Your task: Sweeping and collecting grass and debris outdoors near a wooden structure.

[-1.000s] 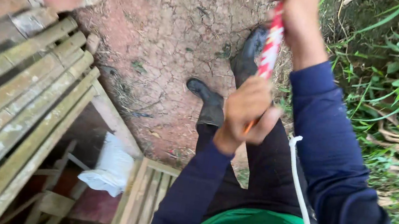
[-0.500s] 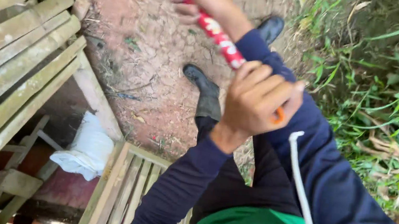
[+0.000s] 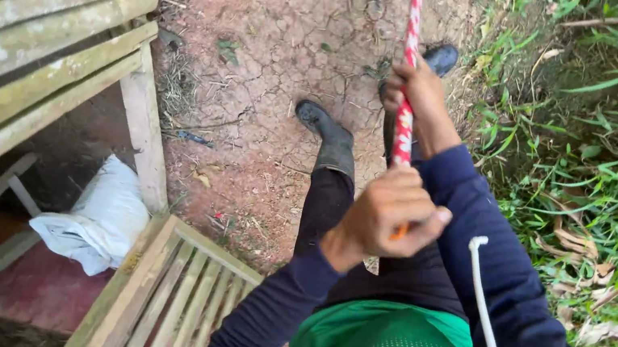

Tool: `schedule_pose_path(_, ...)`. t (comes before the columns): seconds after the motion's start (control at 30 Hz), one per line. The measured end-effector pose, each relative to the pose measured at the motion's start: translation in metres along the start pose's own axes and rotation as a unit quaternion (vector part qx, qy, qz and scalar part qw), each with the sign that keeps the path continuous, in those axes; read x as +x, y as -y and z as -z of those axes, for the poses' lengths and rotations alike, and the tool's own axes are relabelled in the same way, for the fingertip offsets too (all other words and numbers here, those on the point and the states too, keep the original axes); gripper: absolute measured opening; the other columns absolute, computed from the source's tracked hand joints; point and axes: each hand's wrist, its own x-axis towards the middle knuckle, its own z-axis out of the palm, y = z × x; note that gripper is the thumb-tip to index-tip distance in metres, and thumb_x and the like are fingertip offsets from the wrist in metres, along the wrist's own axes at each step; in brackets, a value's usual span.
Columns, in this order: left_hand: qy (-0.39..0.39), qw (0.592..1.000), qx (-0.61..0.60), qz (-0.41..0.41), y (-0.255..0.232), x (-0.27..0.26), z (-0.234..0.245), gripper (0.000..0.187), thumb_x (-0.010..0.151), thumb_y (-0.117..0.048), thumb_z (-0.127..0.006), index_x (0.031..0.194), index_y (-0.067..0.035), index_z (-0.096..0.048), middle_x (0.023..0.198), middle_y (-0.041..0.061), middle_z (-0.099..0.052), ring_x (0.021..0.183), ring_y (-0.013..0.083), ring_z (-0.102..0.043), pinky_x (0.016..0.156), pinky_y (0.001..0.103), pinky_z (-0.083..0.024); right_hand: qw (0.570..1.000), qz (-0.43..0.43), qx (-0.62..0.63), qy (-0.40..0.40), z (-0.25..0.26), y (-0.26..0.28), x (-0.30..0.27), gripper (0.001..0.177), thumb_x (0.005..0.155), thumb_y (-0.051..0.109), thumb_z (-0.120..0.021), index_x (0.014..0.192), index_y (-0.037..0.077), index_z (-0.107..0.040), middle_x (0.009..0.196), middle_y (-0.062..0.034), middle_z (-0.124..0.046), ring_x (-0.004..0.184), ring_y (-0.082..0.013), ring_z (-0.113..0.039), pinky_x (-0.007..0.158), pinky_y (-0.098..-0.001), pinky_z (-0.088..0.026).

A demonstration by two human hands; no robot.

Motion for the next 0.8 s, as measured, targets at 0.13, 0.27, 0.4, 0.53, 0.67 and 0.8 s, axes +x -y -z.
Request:
schedule_pose_path(0.13, 0.02, 0.999, -0.032, -0.005, -0.028, -0.059, -0.006, 0.034, 0.095, -0.024, -0.077, 0.072, -0.01, -0.057, 0.073, 0.003, -0.056, 0.068, 0.022, -0.057, 0.075, 0.035, -0.048, 0.998, -0.068, 0.0, -0.016, 0.03, -0.032, -0.034, 0.007, 0.111, 0.009, -0.05, 0.113, 0.015, -0.047, 0.074, 0.001, -0.046, 0.049, -0.0073, -0.037, 0.042, -0.0248, -0.034)
schedule_pose_path(0.27, -0.047, 0.998, -0.037, -0.017, -0.066, -0.118, 0.015, 0.033, 0.093, -0.037, -0.072, 0.077, -0.011, -0.061, 0.076, 0.0, -0.057, 0.072, 0.0195, -0.058, 0.082, 0.036, -0.049, 0.989, -0.094, -0.112, 0.011, -0.068, -0.058, -0.11, 0.011, 0.106, 0.014, -0.048, 0.113, 0.022, -0.045, 0.071, 0.0023, -0.045, 0.045, -0.0061, -0.037, 0.037, -0.0217, -0.033)
schedule_pose_path(0.4, -0.075, 0.997, 0.007, -0.024, -0.103, -0.174, 0.029, 0.033, 0.095, -0.033, -0.075, 0.072, -0.01, -0.065, 0.07, 0.0, -0.056, 0.069, 0.0183, -0.057, 0.07, 0.033, -0.047, 0.936, -0.165, -0.309, 0.029, -0.108, -0.136, -0.129, 0.025, 0.101, 0.011, -0.047, 0.124, 0.02, -0.047, 0.071, -0.0005, -0.048, 0.047, -0.0098, -0.045, 0.038, -0.0261, -0.04)
schedule_pose_path(0.53, -0.166, 0.984, 0.047, 0.053, -0.127, -0.206, 0.05, 0.031, 0.1, -0.031, -0.073, 0.076, -0.013, -0.064, 0.071, -0.001, -0.055, 0.065, 0.0161, -0.058, 0.066, 0.031, -0.044, 0.841, -0.272, -0.461, 0.082, -0.166, -0.226, -0.142, 0.037, 0.098, 0.004, -0.055, 0.131, 0.008, -0.041, 0.071, -0.004, -0.05, 0.043, -0.0133, -0.044, 0.036, -0.0317, -0.038)
schedule_pose_path(0.67, -0.26, 0.949, 0.113, 0.138, -0.108, -0.24, 0.078, 0.046, 0.099, -0.027, -0.077, 0.061, -0.012, -0.054, 0.061, 0.002, -0.05, 0.059, 0.0187, -0.053, 0.057, 0.034, -0.037, 0.762, -0.362, -0.525, 0.111, -0.179, -0.33, -0.12, 0.047, 0.091, 0.006, -0.054, 0.135, 0.019, -0.044, 0.069, -0.0037, -0.054, 0.04, -0.0118, -0.041, 0.035, -0.0318, -0.035)
schedule_pose_path(0.8, -0.36, 0.902, 0.135, 0.196, -0.088, -0.287, 0.104, 0.045, 0.098, -0.025, -0.075, 0.061, -0.013, -0.052, 0.058, 0.001, -0.048, 0.054, 0.0179, -0.048, 0.061, 0.037, -0.038, 0.653, -0.371, -0.627, 0.206, -0.166, -0.413, -0.103, 0.03, 0.091, 0.006, -0.06, 0.12, 0.003, -0.053, 0.067, -0.0046, -0.056, 0.042, -0.0128, -0.048, 0.037, -0.0338, -0.041)
